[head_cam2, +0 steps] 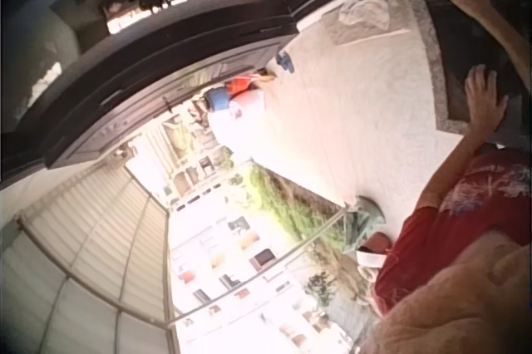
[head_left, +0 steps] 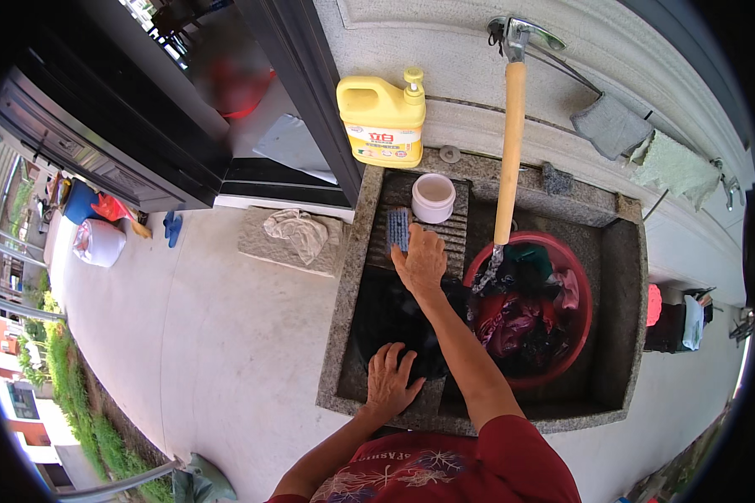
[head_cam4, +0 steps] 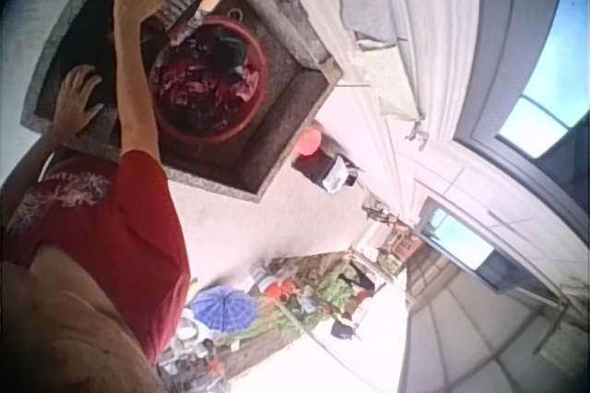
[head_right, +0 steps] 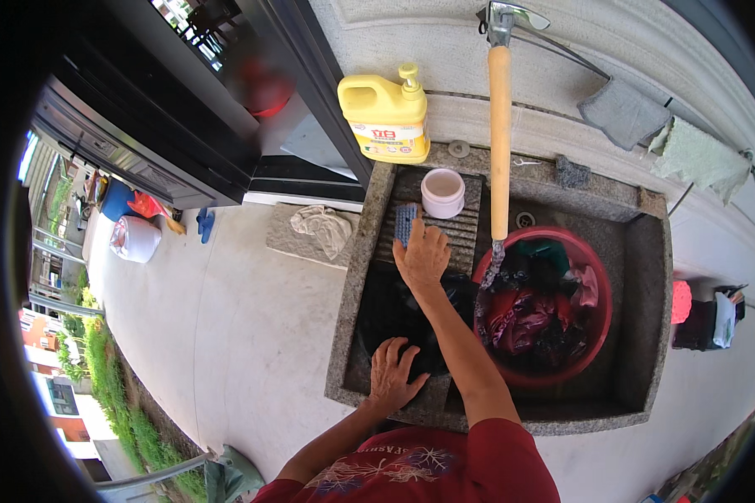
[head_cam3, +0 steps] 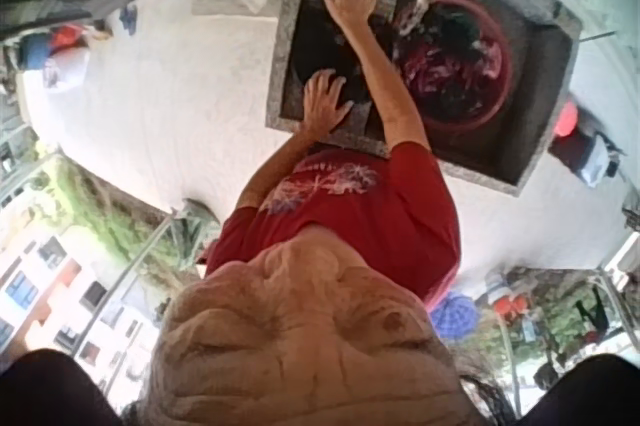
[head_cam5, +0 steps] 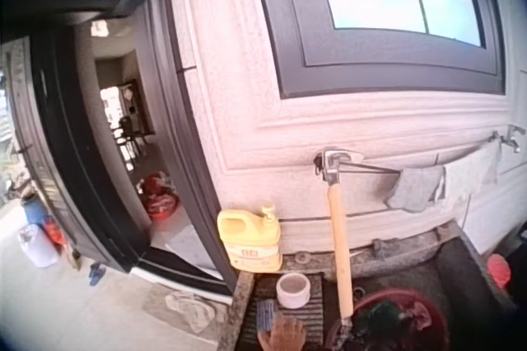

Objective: The person fills a red basin with water from a tap and places a pile of clothes into it. They then proceed to wash the clothes by hand, scrubbing them against a stone washboard and using a bar of soap. The person handles the clothes individually, scrubbing and rinsing them in the basin.

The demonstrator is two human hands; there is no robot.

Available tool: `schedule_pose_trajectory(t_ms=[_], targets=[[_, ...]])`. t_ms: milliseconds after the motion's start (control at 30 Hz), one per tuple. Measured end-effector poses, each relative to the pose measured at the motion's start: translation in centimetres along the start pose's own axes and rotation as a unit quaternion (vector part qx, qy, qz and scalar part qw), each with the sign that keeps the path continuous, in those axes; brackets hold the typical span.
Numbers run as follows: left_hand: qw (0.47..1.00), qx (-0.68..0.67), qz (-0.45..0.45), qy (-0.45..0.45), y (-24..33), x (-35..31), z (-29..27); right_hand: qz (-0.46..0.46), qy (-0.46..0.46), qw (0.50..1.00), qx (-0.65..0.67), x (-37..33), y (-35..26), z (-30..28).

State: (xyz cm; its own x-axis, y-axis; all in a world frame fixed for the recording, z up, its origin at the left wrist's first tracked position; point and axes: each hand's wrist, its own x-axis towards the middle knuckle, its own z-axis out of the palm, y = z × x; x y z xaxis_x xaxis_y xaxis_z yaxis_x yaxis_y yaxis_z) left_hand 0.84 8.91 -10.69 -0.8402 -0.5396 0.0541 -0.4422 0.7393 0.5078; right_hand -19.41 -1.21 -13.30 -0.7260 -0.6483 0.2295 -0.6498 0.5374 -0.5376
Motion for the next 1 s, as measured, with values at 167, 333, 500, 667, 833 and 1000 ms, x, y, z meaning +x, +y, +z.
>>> schedule_pose_trajectory(t_ms=[167, 333, 500, 667, 833, 1000], targets=[[0.998, -0.025, -0.052, 0.002, -0.2, 0.3, 1.1, 0.277, -0.142, 0.950, 0.028, 3.8, 0.2, 5.3], [0.995, -0.050, -0.084, 0.011, -1.2, 1.0, 1.7, 0.336, -0.249, 0.906, 0.055, 5.6, 0.5, 6.2], [0.996, -0.044, -0.083, -0.007, -1.2, 1.2, 1.9, 0.169, -0.125, 0.958, 0.196, 2.5, 1.0, 5.3], [1.000, -0.013, -0.014, 0.014, -0.1, 0.6, 0.1, -0.054, -0.014, 0.989, 0.137, -1.3, 0.9, -4.3], [0.945, -0.297, 0.013, -0.134, 2.0, -0.3, -3.0, -0.073, 0.013, 0.996, -0.050, -8.3, 7.4, -6.6], [0.994, -0.110, -0.003, -0.017, 2.4, -0.4, -1.4, -0.076, -0.029, 0.995, -0.050, -13.9, 7.9, -6.7]])
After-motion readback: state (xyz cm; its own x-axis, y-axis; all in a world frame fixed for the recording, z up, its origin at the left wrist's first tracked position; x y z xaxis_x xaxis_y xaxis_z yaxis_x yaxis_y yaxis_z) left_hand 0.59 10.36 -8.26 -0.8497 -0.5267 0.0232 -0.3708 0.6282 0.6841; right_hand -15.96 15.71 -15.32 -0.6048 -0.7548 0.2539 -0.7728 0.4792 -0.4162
